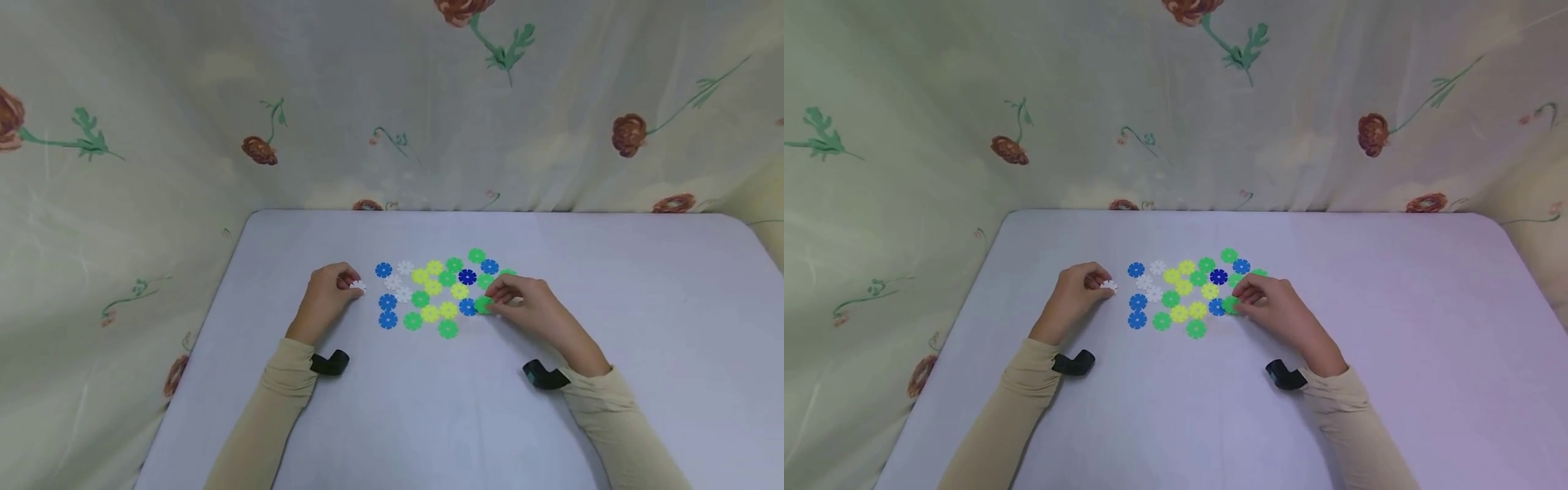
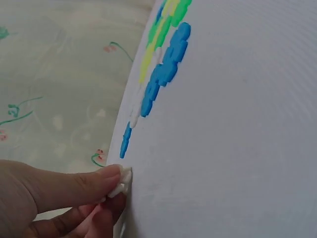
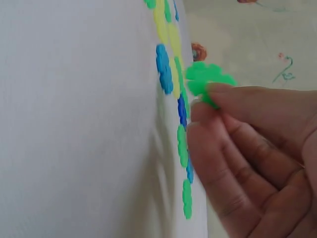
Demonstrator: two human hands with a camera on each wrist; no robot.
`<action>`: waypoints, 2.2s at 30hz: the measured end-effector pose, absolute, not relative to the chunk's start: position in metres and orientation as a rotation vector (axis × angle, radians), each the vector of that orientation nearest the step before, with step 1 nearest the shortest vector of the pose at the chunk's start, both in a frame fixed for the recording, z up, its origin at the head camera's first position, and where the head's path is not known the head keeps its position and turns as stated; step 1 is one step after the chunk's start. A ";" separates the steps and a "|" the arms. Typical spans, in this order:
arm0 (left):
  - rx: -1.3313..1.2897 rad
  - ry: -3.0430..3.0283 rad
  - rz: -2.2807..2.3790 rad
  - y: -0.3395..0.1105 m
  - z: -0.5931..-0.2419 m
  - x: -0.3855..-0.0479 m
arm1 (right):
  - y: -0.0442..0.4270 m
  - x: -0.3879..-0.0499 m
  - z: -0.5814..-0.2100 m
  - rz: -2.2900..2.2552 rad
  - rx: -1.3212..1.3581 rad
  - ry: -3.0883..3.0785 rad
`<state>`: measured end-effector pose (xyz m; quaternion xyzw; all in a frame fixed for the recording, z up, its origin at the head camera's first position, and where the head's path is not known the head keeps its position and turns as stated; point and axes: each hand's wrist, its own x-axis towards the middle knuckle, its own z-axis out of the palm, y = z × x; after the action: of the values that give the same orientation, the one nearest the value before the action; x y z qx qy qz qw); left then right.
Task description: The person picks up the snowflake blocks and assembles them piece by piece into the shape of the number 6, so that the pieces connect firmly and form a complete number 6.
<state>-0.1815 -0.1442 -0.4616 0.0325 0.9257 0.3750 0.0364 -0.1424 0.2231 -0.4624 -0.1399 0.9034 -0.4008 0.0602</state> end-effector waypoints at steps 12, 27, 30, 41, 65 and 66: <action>0.084 2.377 1.575 -0.133 -0.443 -0.177 | 0.207 -0.134 -0.447 -1.414 -0.348 2.769; 0.207 2.000 1.797 -0.102 -0.416 -0.146 | 0.180 -0.112 -0.433 -1.700 -0.553 2.710; 0.214 1.964 1.851 -0.098 -0.415 -0.143 | 0.175 -0.109 -0.432 -1.736 -0.606 2.699; 0.187 1.848 1.942 -0.089 -0.417 -0.138 | 0.168 -0.107 -0.431 -1.799 -0.744 2.678; 0.271 1.900 2.030 -0.083 -0.418 -0.129 | 0.162 -0.105 -0.433 -1.391 -1.327 3.125; 0.274 1.902 2.028 -0.083 -0.417 -0.129 | 0.162 -0.105 -0.433 -1.396 -1.351 3.130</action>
<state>-0.1290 -0.0827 -0.4172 0.0968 0.6705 0.7149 0.1731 -0.1049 0.1616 -0.4328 -0.3533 0.8186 -0.3651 -0.2678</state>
